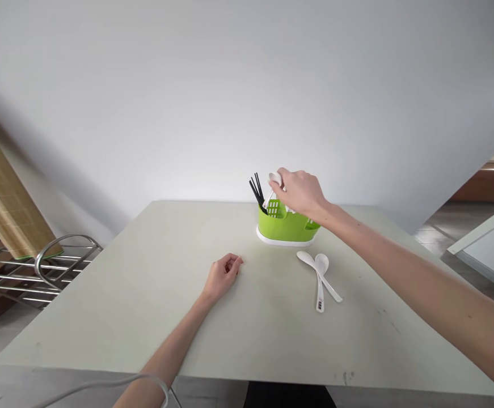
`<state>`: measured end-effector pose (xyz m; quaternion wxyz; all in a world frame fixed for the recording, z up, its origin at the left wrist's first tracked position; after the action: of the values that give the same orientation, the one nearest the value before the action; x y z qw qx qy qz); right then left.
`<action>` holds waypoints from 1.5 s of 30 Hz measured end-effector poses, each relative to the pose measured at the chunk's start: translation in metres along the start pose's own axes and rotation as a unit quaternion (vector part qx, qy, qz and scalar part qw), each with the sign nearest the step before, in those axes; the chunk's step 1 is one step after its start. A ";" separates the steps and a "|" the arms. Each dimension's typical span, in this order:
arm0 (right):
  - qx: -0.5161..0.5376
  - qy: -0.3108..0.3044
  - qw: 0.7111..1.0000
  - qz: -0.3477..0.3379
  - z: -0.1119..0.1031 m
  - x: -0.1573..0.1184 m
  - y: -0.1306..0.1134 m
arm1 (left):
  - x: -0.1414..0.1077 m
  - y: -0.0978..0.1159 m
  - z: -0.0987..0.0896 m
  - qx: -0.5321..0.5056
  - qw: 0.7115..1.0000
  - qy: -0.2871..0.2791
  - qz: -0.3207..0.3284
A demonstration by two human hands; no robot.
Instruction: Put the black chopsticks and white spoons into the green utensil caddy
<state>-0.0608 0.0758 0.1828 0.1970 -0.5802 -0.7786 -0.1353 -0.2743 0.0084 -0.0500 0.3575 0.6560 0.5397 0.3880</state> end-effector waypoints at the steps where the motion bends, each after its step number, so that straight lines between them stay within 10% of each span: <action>1: -0.032 -0.021 0.999 -0.008 0.008 0.004 -0.005 | 0.000 0.000 0.000 0.002 1.000 -0.001 -0.002; 17: -0.107 -0.198 0.973 -0.058 0.111 0.024 -0.035 | -0.002 -0.002 0.003 0.011 1.000 -0.008 -0.009; 32: -0.095 -0.194 0.974 -0.062 0.112 0.013 -0.041 | -0.002 0.000 0.002 0.015 1.000 0.002 -0.013; 45: -0.042 -0.042 0.982 -0.180 0.025 -0.059 0.013 | -0.002 0.006 0.000 0.034 0.999 -0.004 -0.013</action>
<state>-0.0370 0.0406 0.1330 0.1121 -0.4434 -0.8715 -0.1769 -0.2716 0.0059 -0.0450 0.3425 0.6623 0.5595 0.3620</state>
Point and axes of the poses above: each hand's wrist, its own x-axis towards the middle knuckle, its own z-axis out of the palm, y = z × x, the point moved 8 cm from there along x, towards the middle knuckle, and after that the axes turned 2 degrees about -y, right-handed, at the moved point
